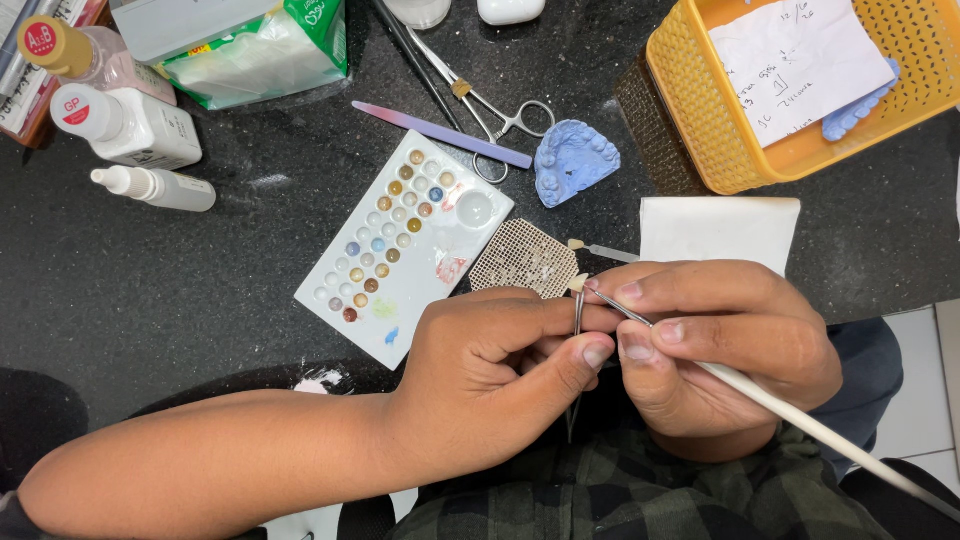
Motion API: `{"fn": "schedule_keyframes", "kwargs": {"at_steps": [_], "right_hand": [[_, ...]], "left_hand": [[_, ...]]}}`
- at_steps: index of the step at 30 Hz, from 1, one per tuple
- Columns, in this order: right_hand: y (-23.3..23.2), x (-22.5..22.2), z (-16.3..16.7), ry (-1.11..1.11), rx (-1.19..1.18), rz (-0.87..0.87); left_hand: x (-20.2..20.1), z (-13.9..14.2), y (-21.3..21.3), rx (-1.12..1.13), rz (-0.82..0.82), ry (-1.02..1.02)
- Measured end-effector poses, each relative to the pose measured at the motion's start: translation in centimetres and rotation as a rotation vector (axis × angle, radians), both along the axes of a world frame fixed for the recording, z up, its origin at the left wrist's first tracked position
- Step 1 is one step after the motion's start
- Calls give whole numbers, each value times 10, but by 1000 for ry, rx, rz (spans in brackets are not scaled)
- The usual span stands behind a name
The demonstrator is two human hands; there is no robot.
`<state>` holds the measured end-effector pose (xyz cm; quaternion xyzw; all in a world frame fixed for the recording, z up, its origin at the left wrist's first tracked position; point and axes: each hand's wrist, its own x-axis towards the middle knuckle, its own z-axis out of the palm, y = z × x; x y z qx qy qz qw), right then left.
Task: The person uses a fine brush to apply color from a palette onto a small tooth-shaped object held with tweezers. They repeatedly dip the brush into different color wells and carefully paint the object's surface, occasionally wiping the brush on a paper towel.
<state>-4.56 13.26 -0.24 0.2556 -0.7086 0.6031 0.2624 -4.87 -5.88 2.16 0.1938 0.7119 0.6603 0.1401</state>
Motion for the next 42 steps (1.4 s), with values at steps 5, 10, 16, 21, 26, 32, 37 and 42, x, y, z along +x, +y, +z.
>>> {"fn": "schedule_keyframes", "kwargs": {"at_steps": [5, 10, 16, 21, 26, 32, 37, 42], "right_hand": [[0, 3, 3, -17, 52, -19], [0, 2, 5, -23, 35, 17], [1, 1, 3, -40, 6, -17], [2, 1, 3, -36, -38, 56], [-1, 0, 2, -35, -71, 31], [-1, 0, 3, -28, -85, 46], [1, 1, 3, -36, -12, 53], [-1, 2, 2, -49, -88, 35]], "left_hand": [[1, 0, 0, -12, 7, 6], [0, 0, 0, -50, 5, 21], [0, 3, 0, 8, -16, -18], [0, 3, 1, 13, -20, -25], [0, 3, 1, 14, -22, -10], [0, 4, 0, 20, -38, -39], [0, 3, 1, -3, -14, -15], [0, 2, 0, -16, -23, -22]]}}
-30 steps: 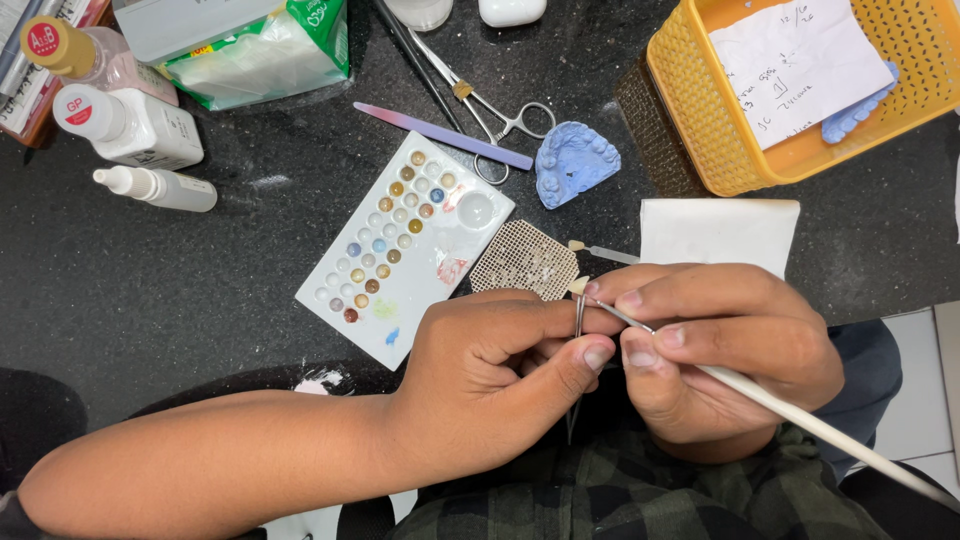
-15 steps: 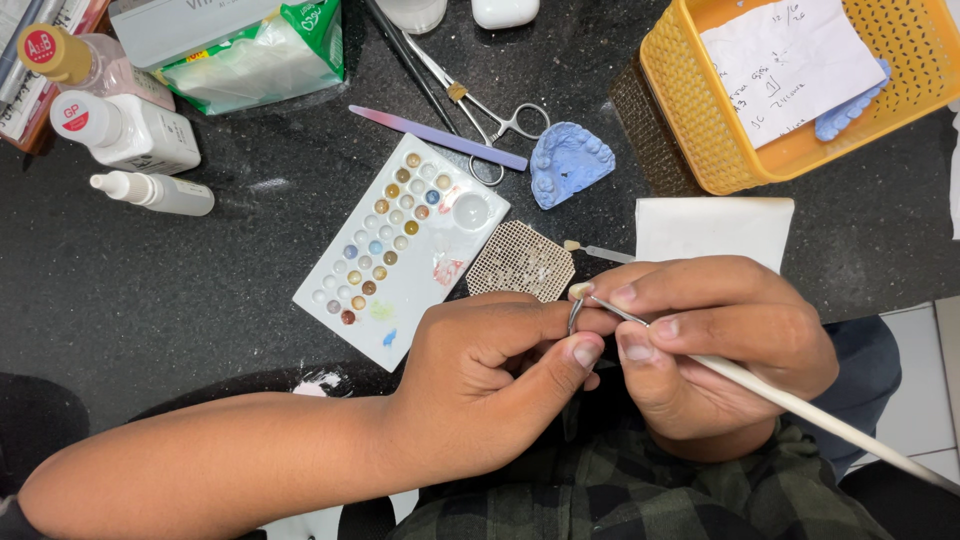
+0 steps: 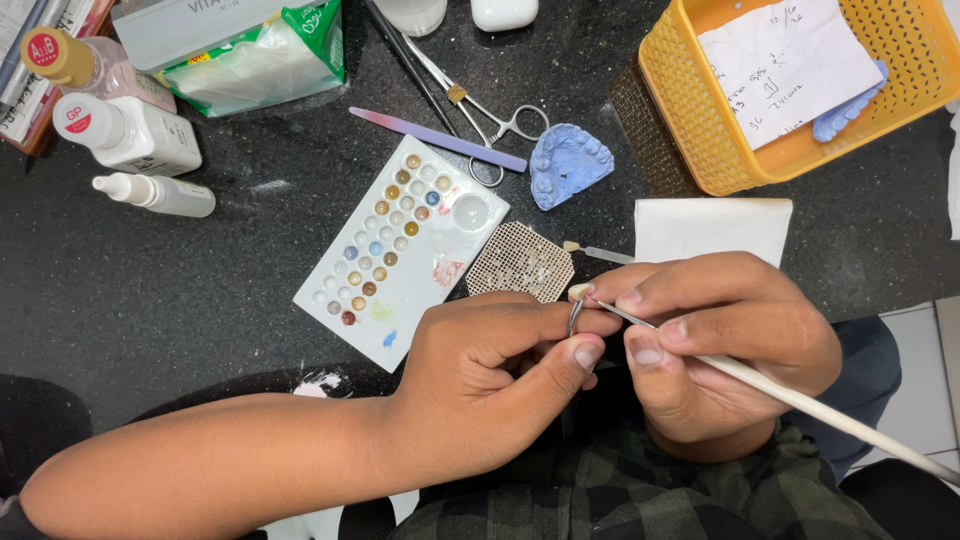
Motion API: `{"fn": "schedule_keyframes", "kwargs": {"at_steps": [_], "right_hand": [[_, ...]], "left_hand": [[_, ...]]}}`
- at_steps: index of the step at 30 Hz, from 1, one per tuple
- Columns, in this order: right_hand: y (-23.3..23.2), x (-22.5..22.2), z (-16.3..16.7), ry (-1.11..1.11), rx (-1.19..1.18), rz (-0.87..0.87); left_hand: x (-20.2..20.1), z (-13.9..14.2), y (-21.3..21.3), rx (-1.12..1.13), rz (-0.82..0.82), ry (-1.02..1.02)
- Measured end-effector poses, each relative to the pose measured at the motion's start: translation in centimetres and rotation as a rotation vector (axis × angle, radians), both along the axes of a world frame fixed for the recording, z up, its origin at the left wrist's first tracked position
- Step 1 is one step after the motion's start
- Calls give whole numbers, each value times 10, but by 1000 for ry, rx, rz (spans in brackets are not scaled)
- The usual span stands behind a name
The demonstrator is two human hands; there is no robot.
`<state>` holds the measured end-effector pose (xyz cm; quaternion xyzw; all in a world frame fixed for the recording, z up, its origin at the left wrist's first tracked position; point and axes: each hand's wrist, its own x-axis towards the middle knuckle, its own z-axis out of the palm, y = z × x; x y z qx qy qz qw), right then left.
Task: The person uses a fine brush to apply color from a palette onto a small tooth-shaped object held with tweezers. They repeatedly dip the brush into different color wells and carefully paint the object's surface, occasionally wiping the brush on a paper towel.
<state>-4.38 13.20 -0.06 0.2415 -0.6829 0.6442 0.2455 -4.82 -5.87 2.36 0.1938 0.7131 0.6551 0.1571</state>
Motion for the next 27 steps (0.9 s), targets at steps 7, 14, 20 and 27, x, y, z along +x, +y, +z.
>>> {"fn": "schedule_keyframes", "kwargs": {"at_steps": [7, 14, 20, 27], "right_hand": [[4, -2, 2, -10, 9, 16], [4, -3, -1, 17, 37, 17], [2, -3, -2, 5, -20, 1], [1, -4, -1, 18, -16, 5]], "left_hand": [[-1, 0, 3, 14, 1, -44], [-1, 0, 2, 32, -22, -84], [1, -1, 2, 66, -13, -98], [0, 0, 3, 45, -11, -105]]}}
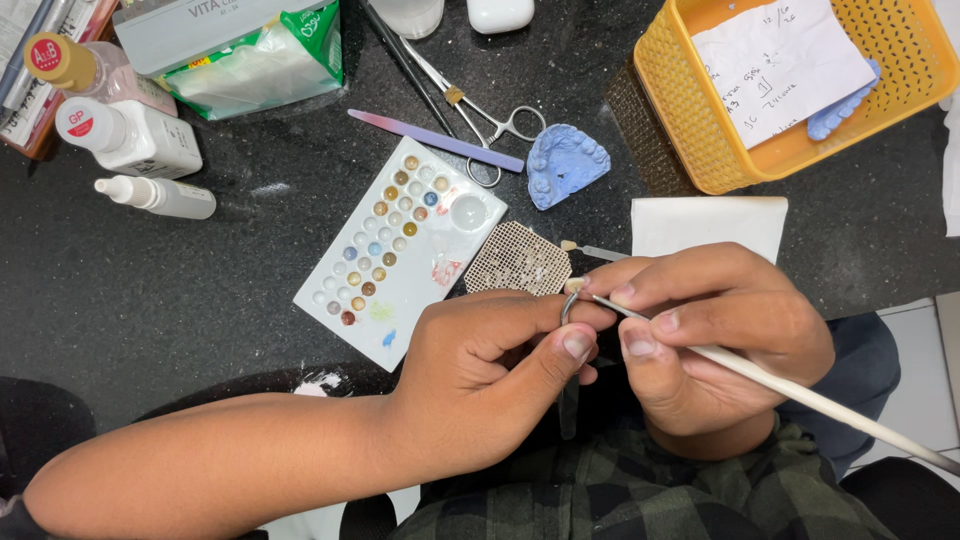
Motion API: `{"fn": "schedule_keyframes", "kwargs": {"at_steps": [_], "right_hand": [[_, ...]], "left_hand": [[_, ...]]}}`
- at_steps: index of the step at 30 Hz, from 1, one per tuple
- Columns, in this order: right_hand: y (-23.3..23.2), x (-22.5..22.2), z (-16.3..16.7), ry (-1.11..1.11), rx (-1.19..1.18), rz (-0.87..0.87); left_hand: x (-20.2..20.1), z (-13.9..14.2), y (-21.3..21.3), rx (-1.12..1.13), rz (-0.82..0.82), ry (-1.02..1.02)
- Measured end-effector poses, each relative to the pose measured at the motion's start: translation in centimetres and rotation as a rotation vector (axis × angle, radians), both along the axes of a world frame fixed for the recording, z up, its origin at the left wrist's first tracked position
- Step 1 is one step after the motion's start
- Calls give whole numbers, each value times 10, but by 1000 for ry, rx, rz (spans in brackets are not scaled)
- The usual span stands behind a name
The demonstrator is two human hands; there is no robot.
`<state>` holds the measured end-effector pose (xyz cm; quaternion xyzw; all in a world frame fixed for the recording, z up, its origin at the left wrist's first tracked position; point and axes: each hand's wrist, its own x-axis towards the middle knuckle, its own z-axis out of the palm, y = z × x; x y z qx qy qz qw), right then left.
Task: The person uses a fine brush to apply color from a palette onto a small tooth-shaped object held with tweezers. They repeatedly dip the brush into different color wells and carefully paint the object's surface, occasionally wiping the brush on a paper towel.
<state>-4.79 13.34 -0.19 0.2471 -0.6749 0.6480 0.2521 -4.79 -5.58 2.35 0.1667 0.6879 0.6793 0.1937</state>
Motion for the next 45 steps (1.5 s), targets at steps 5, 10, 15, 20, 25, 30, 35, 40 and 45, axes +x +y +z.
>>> {"fn": "schedule_keyframes", "kwargs": {"at_steps": [5, 10, 15, 20, 25, 30, 35, 40, 45], "right_hand": [[1, 2, 1, -10, 40, 7], [-2, 4, 1, -26, -14, -16], [0, 1, 0, 1, 27, 6], [-2, 5, 1, -50, -30, -7], [-1, 1, 0, 3, 17, 24], [-2, 3, 0, -36, -46, 4], [0, 0, -1, -20, -30, 22], [1, 1, 0, -21, -18, 21], [2, 6, 2, -75, -104, 13]], "left_hand": [[-1, 0, -2, -65, -5, 58], [0, -1, -1, -30, 7, 55], [0, -1, -1, -36, 3, 46], [1, -1, -1, -31, 11, 63], [-1, 0, -2, -58, 10, 70], [0, 1, -1, -32, 16, 62], [-1, 1, 0, -48, 28, 51], [0, -1, 0, -33, 21, 17], [4, -3, 1, 189, -71, -242]]}}
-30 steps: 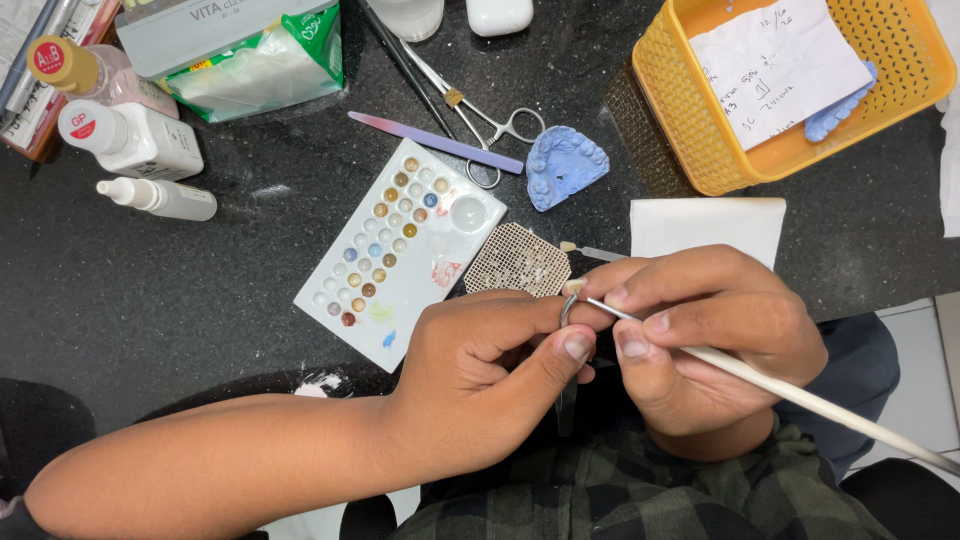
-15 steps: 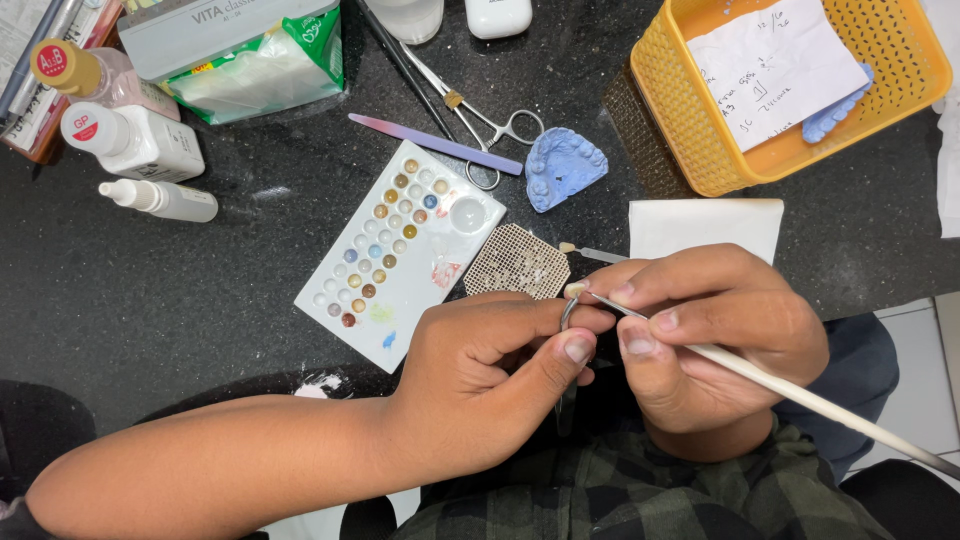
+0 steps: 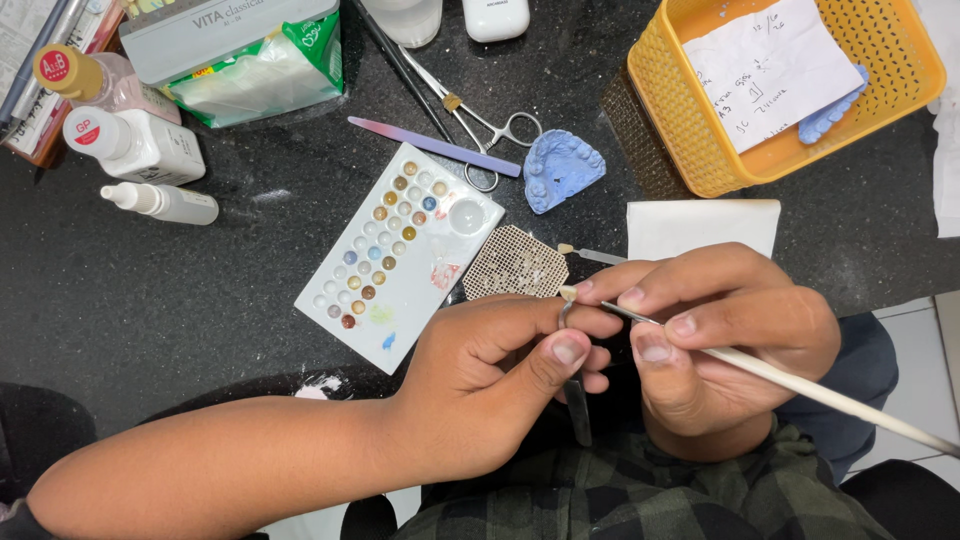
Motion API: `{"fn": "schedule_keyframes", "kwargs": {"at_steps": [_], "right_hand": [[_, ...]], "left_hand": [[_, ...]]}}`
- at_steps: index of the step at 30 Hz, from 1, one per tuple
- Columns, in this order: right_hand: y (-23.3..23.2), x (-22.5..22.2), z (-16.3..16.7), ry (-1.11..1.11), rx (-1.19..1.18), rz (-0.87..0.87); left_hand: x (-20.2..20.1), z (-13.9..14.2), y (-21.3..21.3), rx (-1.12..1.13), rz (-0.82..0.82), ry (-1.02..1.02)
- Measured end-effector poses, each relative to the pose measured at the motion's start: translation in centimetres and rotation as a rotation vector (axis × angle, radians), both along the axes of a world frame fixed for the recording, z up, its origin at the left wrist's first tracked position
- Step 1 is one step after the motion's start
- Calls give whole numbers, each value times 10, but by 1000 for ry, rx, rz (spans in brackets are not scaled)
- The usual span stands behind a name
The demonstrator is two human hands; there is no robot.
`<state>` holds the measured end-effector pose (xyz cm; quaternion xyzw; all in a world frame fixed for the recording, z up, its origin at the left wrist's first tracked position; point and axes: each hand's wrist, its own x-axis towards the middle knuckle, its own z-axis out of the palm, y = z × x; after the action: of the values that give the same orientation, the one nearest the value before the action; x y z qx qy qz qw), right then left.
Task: The person uses a fine brush to apply color from a palette onto a small tooth-shaped object held with tweezers. They repeatedly dip the brush into different color wells and carefully paint the object's surface, occasionally wiping the brush on a paper towel.
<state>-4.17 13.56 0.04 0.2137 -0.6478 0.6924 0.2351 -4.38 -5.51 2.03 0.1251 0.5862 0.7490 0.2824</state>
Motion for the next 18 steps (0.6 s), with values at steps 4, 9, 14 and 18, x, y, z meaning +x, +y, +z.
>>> {"fn": "schedule_keyframes", "kwargs": {"at_steps": [4, 9, 14, 18], "right_hand": [[-1, 0, -3, 31, 14, -56], [-1, 1, -3, 54, 61, -21], [1, -1, 0, 75, 147, -37], [-1, 2, 1, 50, 102, -37]], "left_hand": [[1, -1, -1, 69, -36, -10], [-1, 2, -2, 70, -39, 8], [-2, 4, -2, 41, -42, 19], [-2, 5, -1, 33, -34, 25]]}}
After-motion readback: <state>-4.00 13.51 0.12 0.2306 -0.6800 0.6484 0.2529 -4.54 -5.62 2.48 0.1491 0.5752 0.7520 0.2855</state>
